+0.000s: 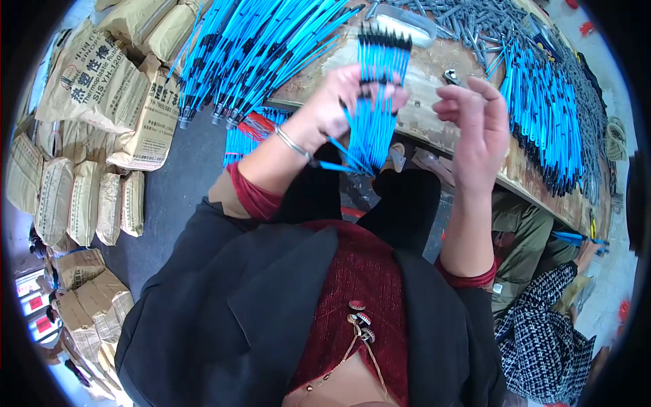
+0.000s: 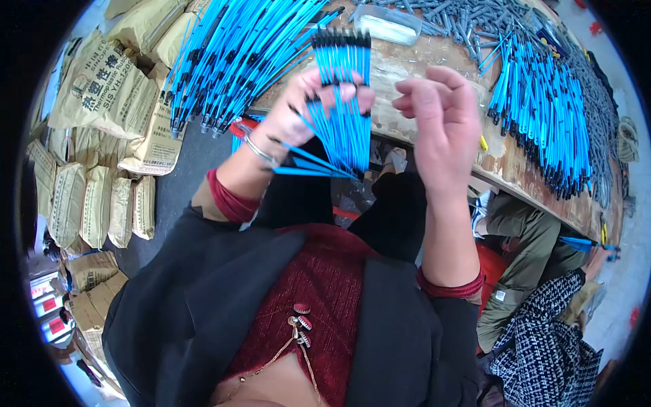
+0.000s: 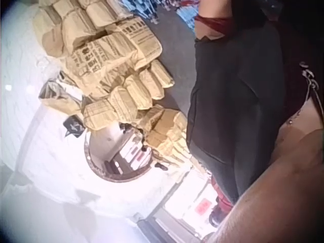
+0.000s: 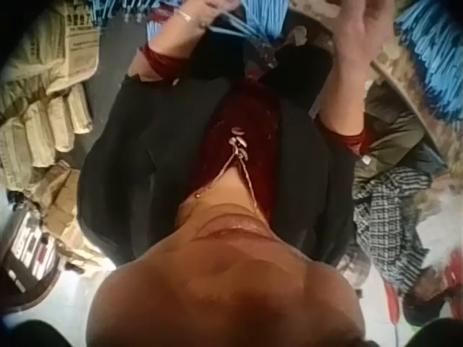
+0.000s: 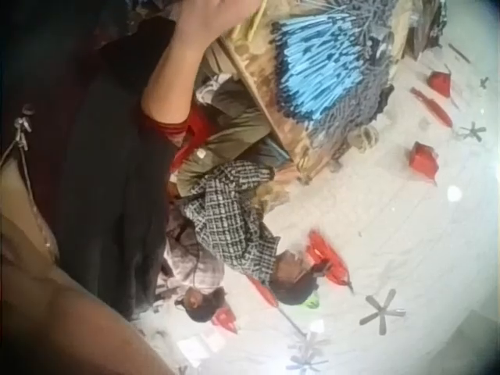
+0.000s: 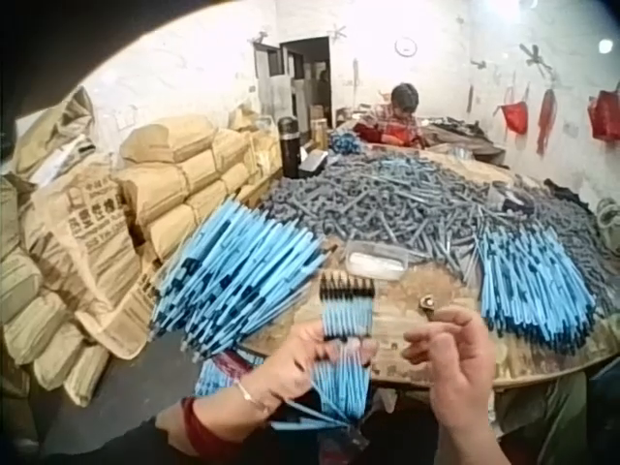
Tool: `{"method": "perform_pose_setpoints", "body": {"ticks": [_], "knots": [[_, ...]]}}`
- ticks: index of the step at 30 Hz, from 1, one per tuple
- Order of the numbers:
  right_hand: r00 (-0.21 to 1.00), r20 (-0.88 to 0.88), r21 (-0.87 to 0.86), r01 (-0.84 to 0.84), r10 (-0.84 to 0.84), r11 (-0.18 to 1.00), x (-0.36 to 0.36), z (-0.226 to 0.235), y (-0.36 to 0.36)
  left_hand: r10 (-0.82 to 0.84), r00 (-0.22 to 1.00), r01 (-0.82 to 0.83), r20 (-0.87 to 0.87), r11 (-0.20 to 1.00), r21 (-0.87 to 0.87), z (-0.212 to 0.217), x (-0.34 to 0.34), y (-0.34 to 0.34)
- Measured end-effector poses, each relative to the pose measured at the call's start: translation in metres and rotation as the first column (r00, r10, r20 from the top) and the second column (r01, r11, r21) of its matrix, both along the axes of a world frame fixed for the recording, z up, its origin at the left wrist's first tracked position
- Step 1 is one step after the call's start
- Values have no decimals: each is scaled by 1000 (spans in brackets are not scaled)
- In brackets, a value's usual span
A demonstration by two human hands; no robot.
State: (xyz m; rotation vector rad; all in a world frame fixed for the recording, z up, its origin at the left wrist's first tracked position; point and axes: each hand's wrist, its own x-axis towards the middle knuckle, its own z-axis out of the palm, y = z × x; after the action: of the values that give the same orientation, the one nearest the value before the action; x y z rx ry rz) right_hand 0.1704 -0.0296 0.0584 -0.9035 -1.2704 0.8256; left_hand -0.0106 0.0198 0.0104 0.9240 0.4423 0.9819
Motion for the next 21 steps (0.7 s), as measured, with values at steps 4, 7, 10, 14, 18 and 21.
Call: {"method": "perform_pose_setpoints", "body": {"ticks": [4,7,10,14,18,21], "knots": [[999,1,96,50,-51,994,16,14,-11,77,995,-67,-63,987,145,43,-7,22],[993,13,167,114,-117,979,23,16,-15,-23,992,12,122,996,89,73,-16,27],[962,166,58,212,-218,976,35,3,-11,134,942,21,-308,892,452,63,-17,-7],[899,368,-125,302,-238,945,46,-18,13,21,927,192,-375,833,519,13,-27,-59],[824,518,-72,309,-229,948,56,-16,76,196,958,125,-211,379,917,5,-24,-56],[667,696,77,299,-266,951,57,-13,142,-47,980,164,-196,751,639,19,-34,-45]]}}
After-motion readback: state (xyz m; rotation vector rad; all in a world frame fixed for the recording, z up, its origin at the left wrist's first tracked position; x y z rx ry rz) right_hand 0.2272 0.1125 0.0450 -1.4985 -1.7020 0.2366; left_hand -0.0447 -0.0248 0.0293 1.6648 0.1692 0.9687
